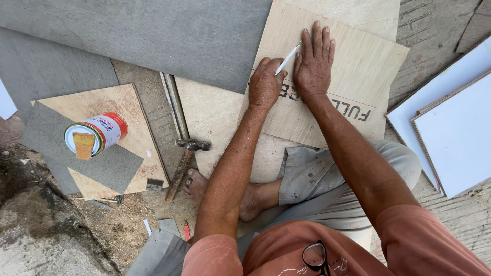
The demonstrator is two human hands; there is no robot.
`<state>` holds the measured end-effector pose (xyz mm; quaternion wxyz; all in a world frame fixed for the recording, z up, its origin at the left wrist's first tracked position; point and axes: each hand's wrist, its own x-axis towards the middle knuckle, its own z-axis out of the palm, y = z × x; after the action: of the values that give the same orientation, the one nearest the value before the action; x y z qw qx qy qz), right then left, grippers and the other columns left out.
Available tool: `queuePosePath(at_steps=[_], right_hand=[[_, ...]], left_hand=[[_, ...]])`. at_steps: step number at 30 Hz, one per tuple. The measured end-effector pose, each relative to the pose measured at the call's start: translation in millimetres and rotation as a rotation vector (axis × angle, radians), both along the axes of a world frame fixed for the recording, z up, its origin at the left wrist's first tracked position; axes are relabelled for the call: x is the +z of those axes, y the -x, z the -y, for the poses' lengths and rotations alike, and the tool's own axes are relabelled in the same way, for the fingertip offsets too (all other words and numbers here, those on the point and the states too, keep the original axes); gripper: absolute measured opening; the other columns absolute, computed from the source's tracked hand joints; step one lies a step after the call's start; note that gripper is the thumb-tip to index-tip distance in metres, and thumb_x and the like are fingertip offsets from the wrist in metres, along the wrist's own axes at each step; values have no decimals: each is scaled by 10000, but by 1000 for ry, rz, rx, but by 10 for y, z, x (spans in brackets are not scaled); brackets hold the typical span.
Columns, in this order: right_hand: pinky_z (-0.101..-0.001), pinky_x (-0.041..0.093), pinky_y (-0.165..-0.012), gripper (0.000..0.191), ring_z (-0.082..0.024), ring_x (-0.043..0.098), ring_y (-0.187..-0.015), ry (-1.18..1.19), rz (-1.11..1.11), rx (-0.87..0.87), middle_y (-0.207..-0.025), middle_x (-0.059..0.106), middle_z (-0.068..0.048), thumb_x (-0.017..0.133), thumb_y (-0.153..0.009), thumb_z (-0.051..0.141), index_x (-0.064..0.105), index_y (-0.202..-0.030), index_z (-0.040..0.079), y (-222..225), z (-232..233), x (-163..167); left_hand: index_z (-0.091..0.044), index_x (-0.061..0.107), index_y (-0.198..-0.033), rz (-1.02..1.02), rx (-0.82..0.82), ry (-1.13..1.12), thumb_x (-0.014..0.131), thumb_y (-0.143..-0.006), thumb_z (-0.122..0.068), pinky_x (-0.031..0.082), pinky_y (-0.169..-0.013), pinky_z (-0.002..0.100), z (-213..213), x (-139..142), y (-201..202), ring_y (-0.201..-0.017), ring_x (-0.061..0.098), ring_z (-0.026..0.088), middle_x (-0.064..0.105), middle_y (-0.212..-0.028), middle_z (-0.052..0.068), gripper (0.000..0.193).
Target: The person sits on the ground arranging plywood sheets and gray board pieces, then holds a stencil board reading 'FULL CORE' over a plywood sheet and traces the stencil letters with a white marker, repositioning the stencil and boards to mark the plywood surface.
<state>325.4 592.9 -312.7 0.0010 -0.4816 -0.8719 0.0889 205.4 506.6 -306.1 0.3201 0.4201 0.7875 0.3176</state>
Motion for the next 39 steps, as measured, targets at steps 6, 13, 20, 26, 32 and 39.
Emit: queuePosePath(at_steps=[6, 13, 20, 26, 32, 39], right_hand=[[-520, -11, -1319, 1001, -346, -21, -1607, 198, 130, -4, -1741, 21, -183, 406, -1031, 745, 111, -1669, 31, 0, 195, 44], [-535, 1, -1356, 1043, -357, -13, -1639, 152, 166, 18, -1763, 19, -199, 402, -1046, 793, 103, -1686, 26, -31, 241, -35], [-541, 17, -1350, 1040, -359, -2, -1630, 114, 176, 21, -1755, 29, -191, 407, -1042, 792, 128, -1680, 19, -57, 240, -86], [-537, 19, -1354, 1032, -355, 7, -1633, 111, 167, 21, -1757, 36, -184, 404, -1045, 796, 131, -1682, 32, -73, 236, -86], [-540, 18, -1344, 1033, -358, 6, -1626, 113, 167, 19, -1752, 36, -187, 425, -1043, 790, 121, -1678, 34, -78, 231, -104], [-542, 15, -1348, 1020, -357, 2, -1629, 132, 176, 10, -1754, 29, -192, 432, -1055, 773, 123, -1679, 28, -61, 228, -71]], left_hand=[[-79, 651, -1293, 731, 246, -106, 563, -1048, -411, 554, -620, 331, 4, -160, 354, -701, 607, 141, 703, -855, 68, 422], [-23, 707, -1056, 188, 91, 10, 428, -1081, -348, 506, -528, 364, -321, -72, 757, -550, 606, 151, 658, -662, 68, 429], [-18, 674, -1015, -170, -32, 77, 442, -1030, -300, 575, -490, 404, -654, 15, 883, -606, 733, 243, 732, -719, 122, 365], [-57, 708, -918, -260, 11, 51, 451, -1016, -226, 612, -544, 417, -784, -29, 772, -663, 756, 286, 740, -740, 151, 322], [-29, 704, -920, -246, 33, 4, 468, -974, -175, 616, -522, 412, -768, -73, 776, -652, 757, 287, 735, -742, 159, 283], [-24, 709, -940, -322, 4, -62, 497, -977, -157, 610, -555, 416, -746, -43, 791, -680, 760, 281, 744, -776, 159, 253]])
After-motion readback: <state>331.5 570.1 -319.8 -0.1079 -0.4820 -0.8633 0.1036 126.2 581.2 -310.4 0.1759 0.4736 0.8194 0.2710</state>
